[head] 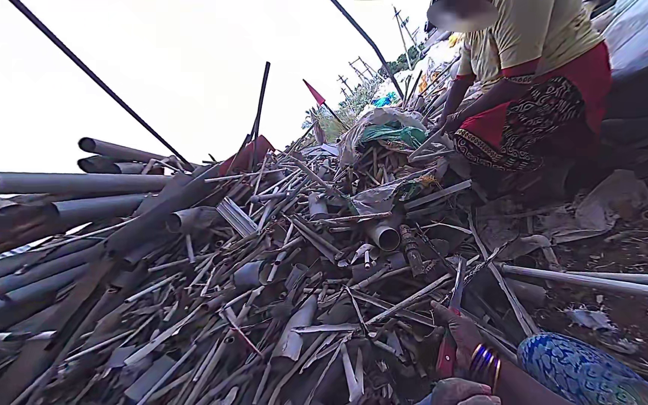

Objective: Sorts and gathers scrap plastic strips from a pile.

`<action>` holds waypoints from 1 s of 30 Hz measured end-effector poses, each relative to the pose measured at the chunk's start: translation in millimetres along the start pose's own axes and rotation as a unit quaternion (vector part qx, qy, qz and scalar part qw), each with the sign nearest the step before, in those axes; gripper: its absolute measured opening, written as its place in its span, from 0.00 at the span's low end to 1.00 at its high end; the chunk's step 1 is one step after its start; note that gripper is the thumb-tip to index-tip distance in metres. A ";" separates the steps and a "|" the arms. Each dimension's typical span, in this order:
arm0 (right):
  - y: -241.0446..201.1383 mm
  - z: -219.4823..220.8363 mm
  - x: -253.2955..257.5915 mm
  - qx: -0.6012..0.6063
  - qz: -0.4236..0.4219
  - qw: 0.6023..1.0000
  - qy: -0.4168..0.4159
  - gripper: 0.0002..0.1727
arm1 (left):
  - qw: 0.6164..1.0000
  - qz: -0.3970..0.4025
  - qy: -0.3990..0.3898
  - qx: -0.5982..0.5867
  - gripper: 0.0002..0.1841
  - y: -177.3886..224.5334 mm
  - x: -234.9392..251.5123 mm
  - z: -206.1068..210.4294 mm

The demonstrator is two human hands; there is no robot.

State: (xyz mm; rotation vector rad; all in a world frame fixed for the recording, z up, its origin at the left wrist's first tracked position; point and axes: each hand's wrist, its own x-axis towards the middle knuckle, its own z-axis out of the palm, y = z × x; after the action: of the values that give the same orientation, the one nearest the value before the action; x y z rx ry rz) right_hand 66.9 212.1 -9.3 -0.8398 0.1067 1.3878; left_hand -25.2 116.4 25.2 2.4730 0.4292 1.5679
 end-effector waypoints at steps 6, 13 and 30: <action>36.0 0.1 11.1 -0.284 0.012 0.959 -0.023 0.15 | 0.853 -0.509 -0.027 -0.112 0.21 -150.0 -8.0 -1.7; 39.8 9.4 21.7 -0.700 -0.037 0.706 -0.103 0.36 | 0.646 -0.691 0.185 -0.267 0.22 -188.7 -11.6 16.2; 57.0 -24.3 74.1 -0.858 -0.086 0.506 0.012 0.31 | 0.699 -0.699 -0.053 -0.140 0.28 -206.1 -12.9 3.0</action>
State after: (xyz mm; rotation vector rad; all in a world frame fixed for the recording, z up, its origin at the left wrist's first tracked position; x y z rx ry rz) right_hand 42.7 255.8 -92.0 -2.3691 -1.5934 0.8721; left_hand -57.4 306.2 -49.7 1.1695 1.4256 0.6644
